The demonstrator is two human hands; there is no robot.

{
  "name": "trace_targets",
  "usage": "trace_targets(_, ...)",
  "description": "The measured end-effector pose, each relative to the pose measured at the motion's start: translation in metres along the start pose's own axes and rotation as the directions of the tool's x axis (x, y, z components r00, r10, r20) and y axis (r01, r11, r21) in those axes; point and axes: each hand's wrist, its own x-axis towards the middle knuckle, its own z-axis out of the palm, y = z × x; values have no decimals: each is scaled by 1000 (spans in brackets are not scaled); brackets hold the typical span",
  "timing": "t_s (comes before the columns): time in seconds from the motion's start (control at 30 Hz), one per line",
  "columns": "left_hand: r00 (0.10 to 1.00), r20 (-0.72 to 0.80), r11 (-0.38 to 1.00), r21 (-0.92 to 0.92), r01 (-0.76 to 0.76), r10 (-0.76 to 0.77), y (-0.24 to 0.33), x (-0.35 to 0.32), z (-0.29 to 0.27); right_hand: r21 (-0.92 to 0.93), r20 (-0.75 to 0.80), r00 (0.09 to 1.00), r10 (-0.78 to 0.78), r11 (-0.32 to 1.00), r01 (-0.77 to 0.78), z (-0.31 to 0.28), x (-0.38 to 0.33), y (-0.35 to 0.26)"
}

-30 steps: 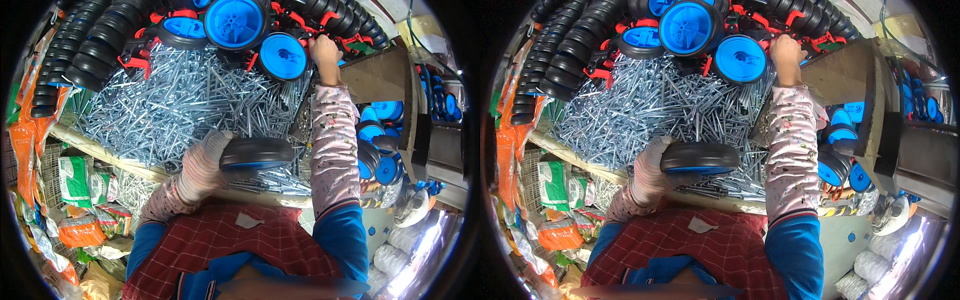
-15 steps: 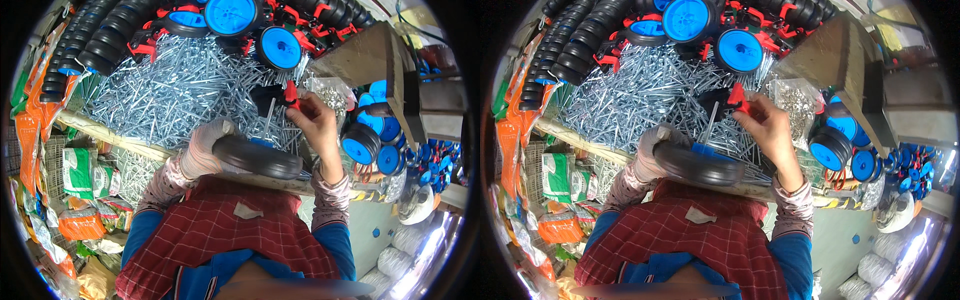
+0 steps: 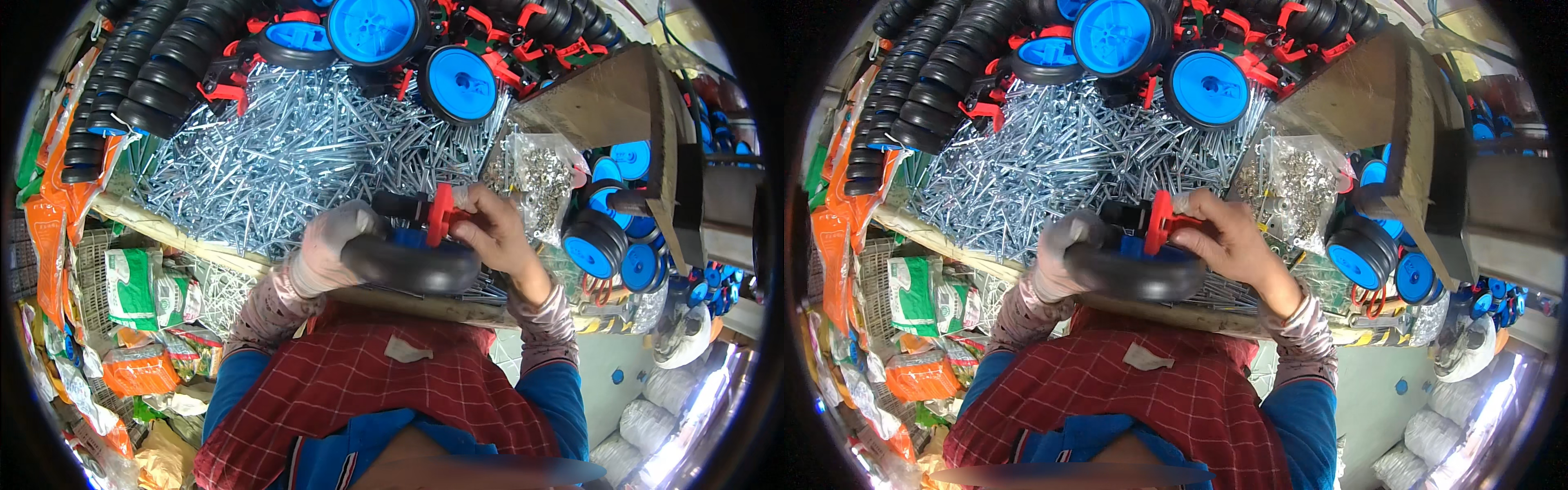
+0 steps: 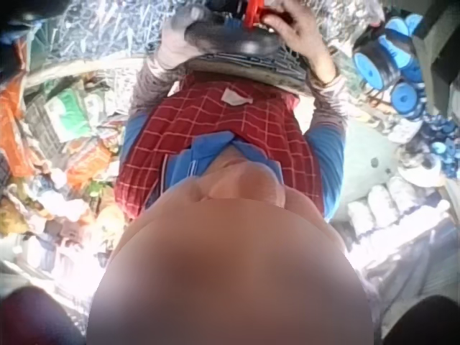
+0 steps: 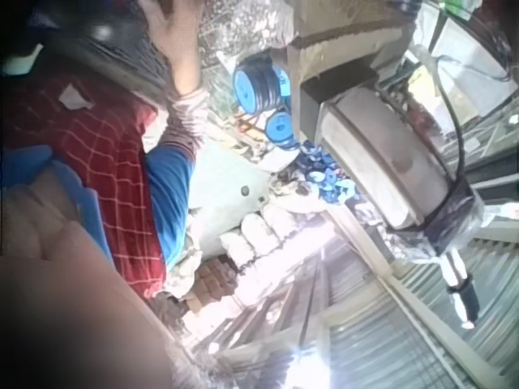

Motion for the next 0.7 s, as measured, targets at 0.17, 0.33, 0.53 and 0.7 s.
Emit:
trace_targets(0.17, 996, 79, 906, -419, 60, -30, 24, -1, 1, -241, 34, 999, -42, 969, 48, -24, 35, 25)
trace_targets(0.33, 947, 198, 910, 282, -304, 254, 30, 0, 1, -883, -86, 961, -262, 467, 48, -39, 85, 79)
trace_targets(0.53, 882, 248, 866, 214, -452, 400, -6, -9, 14, 111, -257, 960, 113, 990, -87, -37, 25, 36)
trace_targets(0.7, 933, 344, 970, 168, -175, 109, -27, -15, 30, 704, -270, 933, 239, 710, 22, -20, -51, 18)
